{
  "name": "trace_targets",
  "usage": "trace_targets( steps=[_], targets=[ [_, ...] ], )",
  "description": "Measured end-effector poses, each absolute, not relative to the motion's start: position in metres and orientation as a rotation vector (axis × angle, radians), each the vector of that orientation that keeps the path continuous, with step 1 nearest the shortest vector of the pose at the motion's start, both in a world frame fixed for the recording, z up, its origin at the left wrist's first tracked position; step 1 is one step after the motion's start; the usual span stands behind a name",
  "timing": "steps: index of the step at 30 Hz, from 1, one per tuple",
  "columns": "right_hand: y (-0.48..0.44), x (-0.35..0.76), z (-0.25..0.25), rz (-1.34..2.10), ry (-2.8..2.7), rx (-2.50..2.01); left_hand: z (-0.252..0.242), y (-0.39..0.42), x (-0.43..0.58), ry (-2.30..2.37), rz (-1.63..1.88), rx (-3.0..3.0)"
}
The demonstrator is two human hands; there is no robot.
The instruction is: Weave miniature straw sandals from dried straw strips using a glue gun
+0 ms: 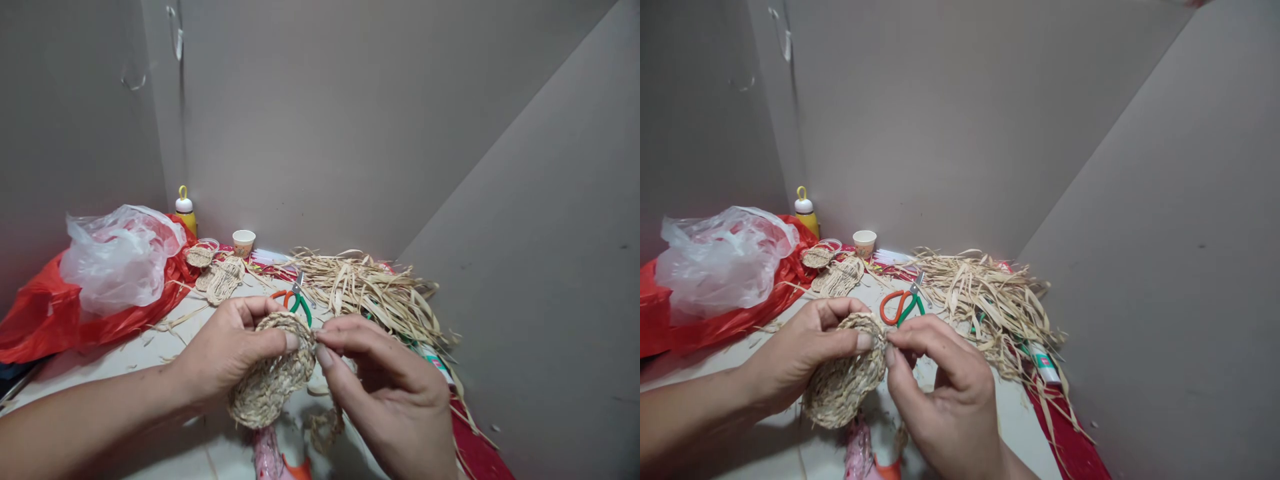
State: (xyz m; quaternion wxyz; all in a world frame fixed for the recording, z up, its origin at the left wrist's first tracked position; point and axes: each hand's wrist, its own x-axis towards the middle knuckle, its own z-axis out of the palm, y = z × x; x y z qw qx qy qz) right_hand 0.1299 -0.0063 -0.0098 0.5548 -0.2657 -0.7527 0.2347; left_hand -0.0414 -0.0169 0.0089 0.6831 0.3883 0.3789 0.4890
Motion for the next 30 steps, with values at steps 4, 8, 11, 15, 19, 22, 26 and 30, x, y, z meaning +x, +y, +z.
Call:
trace_targets(
  steps=[4, 8, 11, 15, 19, 22, 26, 30],
  targets=[
    [-0.007, 0.127, -0.012, 0.591, -1.744, -0.669, 0.006, -0.017, -0.041, 0.876, 1.105, 0.912],
    [-0.007, 0.124, -0.015, 0.581, -1.716, -0.648, 0.004, -0.016, -0.040, 0.891, 1.110, 0.914],
    [-0.007, 0.124, -0.017, 0.560, -1.717, -0.625, 0.004, -0.017, -0.039, 0.870, 1.123, 0.883],
    [-0.009, 0.125, -0.020, 0.512, -1.706, -0.597, 0.007, -0.019, -0.038, 0.825, 1.148, 0.857],
    [-0.009, 0.124, -0.024, 0.464, -1.717, -0.594, 0.007, -0.020, -0.039, 0.823, 1.197, 0.822],
    [-0.009, 0.121, -0.028, 0.450, -1.685, -0.605, 0.005, -0.020, -0.037, 0.777, 1.219, 0.778],
    [-0.010, 0.113, -0.035, 0.491, -1.611, -0.651, 0.001, -0.020, -0.034, 0.751, 1.265, 0.736],
    [-0.009, 0.106, -0.038, 0.522, -1.558, -0.675, -0.002, -0.021, -0.031, 0.748, 1.289, 0.718]
  ],
)
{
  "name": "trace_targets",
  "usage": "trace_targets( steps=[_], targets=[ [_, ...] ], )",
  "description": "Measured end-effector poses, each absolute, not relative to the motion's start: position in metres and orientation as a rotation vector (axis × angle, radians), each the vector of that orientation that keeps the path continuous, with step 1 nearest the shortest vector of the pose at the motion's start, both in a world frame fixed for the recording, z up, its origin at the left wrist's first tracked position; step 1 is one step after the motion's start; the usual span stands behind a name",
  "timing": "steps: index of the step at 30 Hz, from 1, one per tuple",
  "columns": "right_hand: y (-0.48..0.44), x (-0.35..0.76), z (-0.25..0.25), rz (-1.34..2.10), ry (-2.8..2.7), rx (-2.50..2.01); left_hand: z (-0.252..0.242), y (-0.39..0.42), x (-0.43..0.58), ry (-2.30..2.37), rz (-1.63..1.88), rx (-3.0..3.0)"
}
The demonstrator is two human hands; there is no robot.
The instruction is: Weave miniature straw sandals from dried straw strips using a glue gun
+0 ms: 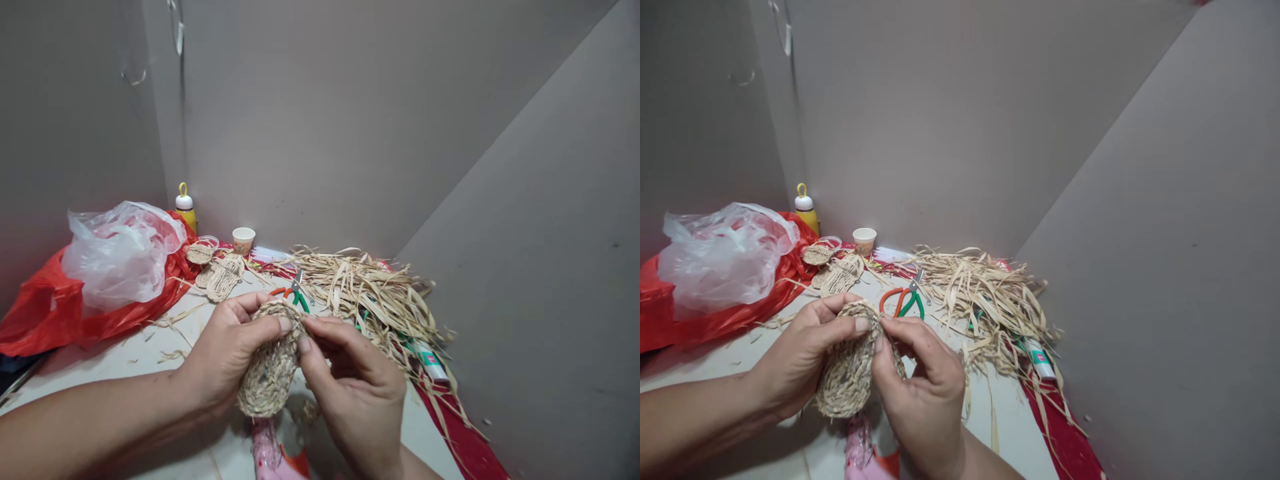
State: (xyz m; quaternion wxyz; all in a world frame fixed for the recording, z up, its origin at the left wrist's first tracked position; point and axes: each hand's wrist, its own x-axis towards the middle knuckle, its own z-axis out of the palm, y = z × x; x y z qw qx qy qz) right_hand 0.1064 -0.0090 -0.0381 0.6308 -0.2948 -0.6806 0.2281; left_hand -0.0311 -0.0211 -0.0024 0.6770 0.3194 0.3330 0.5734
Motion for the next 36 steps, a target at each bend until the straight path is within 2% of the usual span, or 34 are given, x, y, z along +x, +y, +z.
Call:
trace_targets(
  steps=[7, 21, 36],
  targets=[
    [-0.009, 0.110, -0.029, 0.502, -1.555, -0.692, 0.001, -0.023, -0.034, 0.708, 1.244, 0.764],
    [-0.010, 0.117, -0.031, 0.494, -1.642, -0.697, 0.004, -0.016, -0.042, 0.910, 1.229, 1.119],
    [-0.010, 0.113, -0.038, 0.504, -1.643, -0.627, -0.001, -0.014, -0.037, 0.961, 1.206, 0.979]
  ],
)
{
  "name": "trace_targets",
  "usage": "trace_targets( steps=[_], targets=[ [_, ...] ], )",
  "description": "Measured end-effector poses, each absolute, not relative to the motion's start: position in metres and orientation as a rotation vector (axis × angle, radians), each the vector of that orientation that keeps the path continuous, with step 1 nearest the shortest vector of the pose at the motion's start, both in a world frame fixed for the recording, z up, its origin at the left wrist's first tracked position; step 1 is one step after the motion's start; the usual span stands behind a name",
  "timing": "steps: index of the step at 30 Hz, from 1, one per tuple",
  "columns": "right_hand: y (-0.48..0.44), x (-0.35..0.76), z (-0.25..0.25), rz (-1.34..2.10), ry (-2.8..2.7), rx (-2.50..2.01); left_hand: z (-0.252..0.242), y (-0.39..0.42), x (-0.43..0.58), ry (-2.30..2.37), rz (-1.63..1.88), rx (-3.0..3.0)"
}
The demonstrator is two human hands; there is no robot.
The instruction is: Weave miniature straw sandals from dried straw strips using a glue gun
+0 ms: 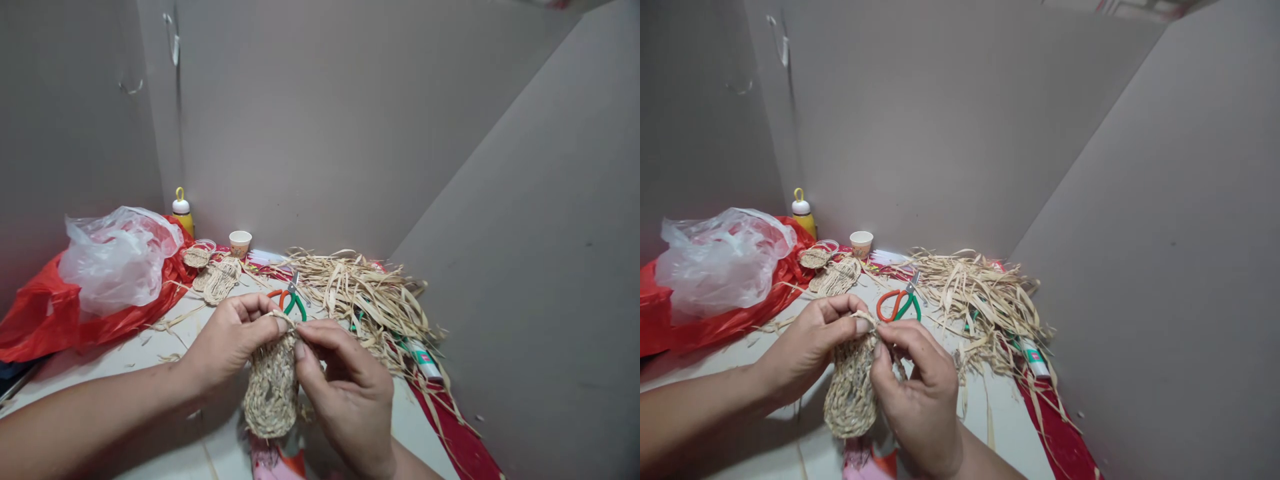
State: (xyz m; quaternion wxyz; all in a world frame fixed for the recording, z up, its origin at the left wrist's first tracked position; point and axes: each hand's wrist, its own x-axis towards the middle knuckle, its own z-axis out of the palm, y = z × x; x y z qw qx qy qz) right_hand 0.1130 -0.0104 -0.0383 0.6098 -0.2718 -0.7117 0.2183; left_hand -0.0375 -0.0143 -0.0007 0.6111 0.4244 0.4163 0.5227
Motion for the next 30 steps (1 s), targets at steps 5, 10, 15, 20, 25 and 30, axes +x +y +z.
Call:
trace_targets(
  steps=[5, 10, 15, 20, 25, 30],
  targets=[
    [-0.009, 0.113, -0.029, 0.572, -1.592, -0.695, 0.004, -0.016, -0.042, 0.843, 1.157, 1.027],
    [-0.006, 0.116, -0.021, 0.636, -1.493, -0.738, 0.011, -0.019, -0.052, 0.862, 1.254, 1.196],
    [-0.007, 0.118, -0.019, 0.608, -1.566, -0.714, 0.010, -0.019, -0.053, 1.049, 1.405, 1.449],
    [-0.009, 0.119, -0.025, 0.650, -1.669, -0.742, 0.005, -0.018, -0.042, 1.007, 1.269, 1.400],
    [-0.010, 0.118, -0.028, 0.720, -1.586, -0.716, 0.005, -0.020, -0.038, 1.056, 1.333, 1.378],
    [-0.013, 0.119, -0.026, 0.802, -1.601, -0.640, 0.002, -0.020, -0.042, 1.144, 1.456, 1.331]
  ],
)
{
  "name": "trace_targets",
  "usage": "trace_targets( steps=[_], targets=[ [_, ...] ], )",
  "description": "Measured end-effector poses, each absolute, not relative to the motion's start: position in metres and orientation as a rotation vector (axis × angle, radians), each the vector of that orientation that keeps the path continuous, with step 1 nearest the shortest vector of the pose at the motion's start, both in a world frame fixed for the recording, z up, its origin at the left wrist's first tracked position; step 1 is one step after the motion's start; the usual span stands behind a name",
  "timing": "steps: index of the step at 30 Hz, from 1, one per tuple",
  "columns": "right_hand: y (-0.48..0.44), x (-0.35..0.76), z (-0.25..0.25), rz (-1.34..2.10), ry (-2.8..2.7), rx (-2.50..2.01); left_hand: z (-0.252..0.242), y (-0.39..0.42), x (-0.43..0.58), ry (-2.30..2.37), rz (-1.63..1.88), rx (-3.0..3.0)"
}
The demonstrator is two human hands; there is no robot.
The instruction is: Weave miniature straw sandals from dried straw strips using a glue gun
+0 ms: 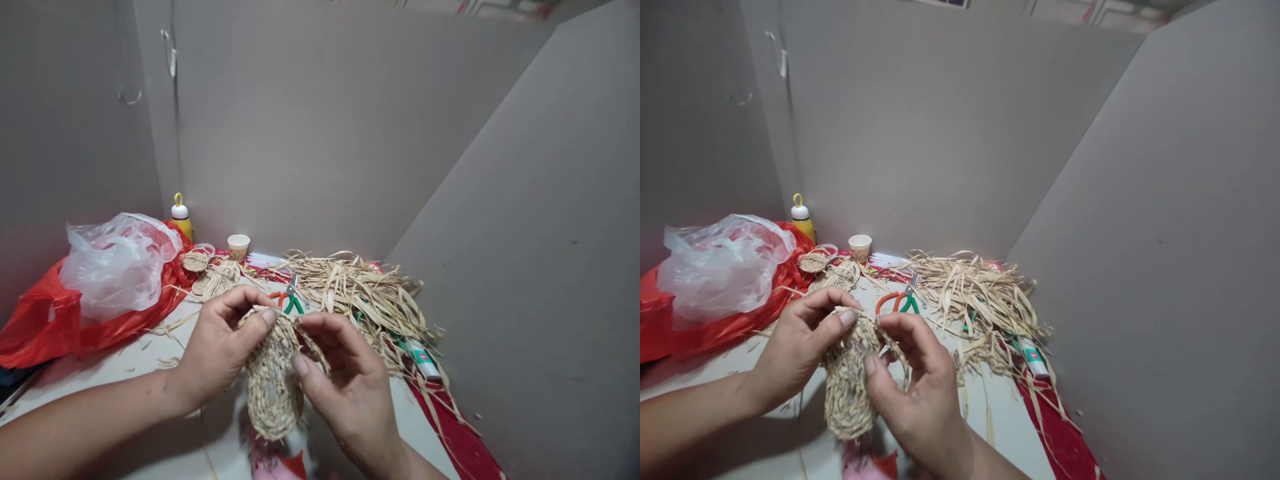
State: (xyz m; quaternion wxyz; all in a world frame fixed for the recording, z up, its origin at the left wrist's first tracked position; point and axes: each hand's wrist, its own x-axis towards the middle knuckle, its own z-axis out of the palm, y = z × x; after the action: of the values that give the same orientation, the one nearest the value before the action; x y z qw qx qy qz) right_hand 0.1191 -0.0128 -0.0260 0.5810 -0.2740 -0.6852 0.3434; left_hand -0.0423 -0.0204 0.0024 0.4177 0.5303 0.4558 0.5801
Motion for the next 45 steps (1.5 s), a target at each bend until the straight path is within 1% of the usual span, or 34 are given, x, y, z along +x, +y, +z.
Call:
trace_targets(
  steps=[6, 13, 16, 19, 24, 29, 33, 37, 39, 42, 45],
  targets=[
    [-0.014, 0.116, -0.027, 0.770, -1.576, -0.677, 0.001, -0.021, -0.045, 1.121, 1.528, 1.279],
    [-0.015, 0.117, -0.028, 0.723, -1.552, -0.715, -0.010, -0.019, -0.048, 0.840, 1.369, 1.242],
    [-0.013, 0.118, -0.030, 0.730, -1.509, -0.757, -0.011, -0.016, -0.050, 0.758, 1.386, 1.199],
    [-0.008, 0.117, -0.030, 0.755, -1.429, -0.796, -0.011, -0.014, -0.048, 0.735, 1.432, 1.132],
    [-0.003, 0.113, -0.030, 0.840, -1.338, -0.862, -0.021, -0.010, -0.035, 0.753, 1.258, 1.043],
    [0.003, 0.108, -0.034, 0.901, -1.394, -0.921, -0.033, -0.008, -0.028, 0.710, 1.291, 0.844],
    [0.008, 0.115, -0.026, 0.865, -1.601, -0.952, -0.031, 0.001, -0.033, 0.757, 1.313, 0.766],
    [-0.001, 0.142, -0.019, 0.566, -1.774, -0.996, -0.026, 0.019, -0.044, 0.819, 1.348, 0.723],
    [-0.016, 0.157, -0.023, 0.485, -1.992, -0.996, -0.024, 0.028, -0.051, 0.835, 1.391, 0.701],
    [-0.047, 0.170, -0.038, 0.556, -2.501, -1.047, -0.023, 0.036, -0.058, 0.836, 1.423, 0.687],
    [-0.074, 0.169, -0.056, 0.483, -2.760, -1.131, -0.022, 0.040, -0.061, 0.827, 1.432, 0.684]
  ],
)
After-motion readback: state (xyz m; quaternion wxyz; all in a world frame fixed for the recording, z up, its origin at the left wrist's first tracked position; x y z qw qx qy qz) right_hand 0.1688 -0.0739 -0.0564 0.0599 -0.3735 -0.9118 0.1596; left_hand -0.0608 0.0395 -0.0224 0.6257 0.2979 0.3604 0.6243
